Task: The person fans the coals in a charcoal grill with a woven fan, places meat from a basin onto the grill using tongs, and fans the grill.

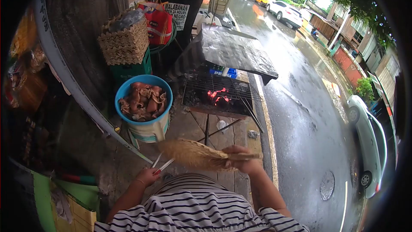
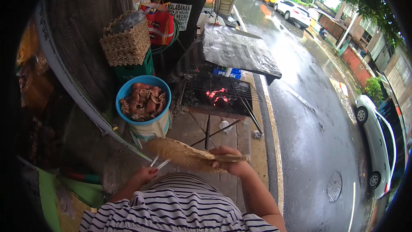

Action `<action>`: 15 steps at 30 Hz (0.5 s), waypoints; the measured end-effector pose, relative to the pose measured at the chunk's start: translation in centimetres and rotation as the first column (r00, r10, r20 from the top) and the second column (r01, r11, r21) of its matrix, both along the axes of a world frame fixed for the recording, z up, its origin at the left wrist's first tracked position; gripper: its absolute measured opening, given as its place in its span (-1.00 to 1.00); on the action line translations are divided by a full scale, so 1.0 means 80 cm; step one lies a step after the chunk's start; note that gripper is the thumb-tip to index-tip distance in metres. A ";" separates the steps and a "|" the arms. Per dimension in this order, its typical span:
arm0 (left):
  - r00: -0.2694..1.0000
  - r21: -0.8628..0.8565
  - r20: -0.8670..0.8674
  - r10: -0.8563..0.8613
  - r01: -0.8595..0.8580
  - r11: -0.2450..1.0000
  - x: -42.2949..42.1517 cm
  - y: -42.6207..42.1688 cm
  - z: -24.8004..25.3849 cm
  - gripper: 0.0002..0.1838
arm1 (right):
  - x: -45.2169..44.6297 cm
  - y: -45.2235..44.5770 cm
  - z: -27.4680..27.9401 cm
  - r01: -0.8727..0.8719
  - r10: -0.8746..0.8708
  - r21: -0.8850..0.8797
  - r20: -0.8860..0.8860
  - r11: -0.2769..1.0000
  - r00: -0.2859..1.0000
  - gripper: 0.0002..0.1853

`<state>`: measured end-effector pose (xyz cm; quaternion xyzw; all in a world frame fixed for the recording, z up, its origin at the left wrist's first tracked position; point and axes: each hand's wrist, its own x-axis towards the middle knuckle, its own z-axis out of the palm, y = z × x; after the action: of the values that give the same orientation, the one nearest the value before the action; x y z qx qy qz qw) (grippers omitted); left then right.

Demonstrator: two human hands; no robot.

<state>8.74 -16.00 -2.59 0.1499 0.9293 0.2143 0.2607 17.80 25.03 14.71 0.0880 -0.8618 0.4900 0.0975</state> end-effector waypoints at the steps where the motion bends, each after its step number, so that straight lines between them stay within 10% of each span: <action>1: 1.000 0.009 0.005 -0.011 0.011 1.000 -0.001 -0.001 -0.001 -0.62 | 0.000 0.011 -0.004 0.014 -0.014 0.056 0.001 0.998 1.000 -0.61; 4: 0.999 0.009 0.037 0.014 -0.014 1.000 -0.001 0.008 0.020 -0.60 | -0.035 0.058 -0.049 0.627 -0.682 -0.381 -0.013 0.679 0.731 -0.65; 7: 0.999 0.016 0.033 -0.029 0.029 0.999 -0.005 0.003 -0.001 -0.57 | -0.027 0.033 -0.035 0.578 -0.558 -0.309 0.160 0.755 0.814 -0.68; 9: 0.999 0.017 0.052 -0.009 0.008 1.000 -0.011 0.005 -0.007 -0.57 | -0.006 0.001 -0.003 0.062 -0.054 -0.143 0.055 0.988 0.997 -0.64; 11: 0.997 0.009 0.074 -0.012 0.012 1.000 -0.008 0.005 -0.006 -0.57 | -0.006 0.003 0.006 0.142 -0.142 0.010 0.035 0.990 0.989 -0.60; 13: 0.996 0.005 0.084 -0.031 0.030 1.000 -0.012 0.011 0.007 -0.57 | -0.028 0.031 -0.025 0.560 -0.566 -0.250 0.055 0.790 0.823 -0.60; 15: 0.999 0.034 0.039 -0.022 0.020 0.999 -0.010 0.012 0.003 -0.63 | -0.036 0.058 -0.063 0.572 -0.612 -0.357 0.002 0.738 0.791 -0.60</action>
<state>7.93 -15.02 -2.39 0.1598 0.9186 0.2300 0.2788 14.91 29.66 9.66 -0.1807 -0.7397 0.5683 0.3117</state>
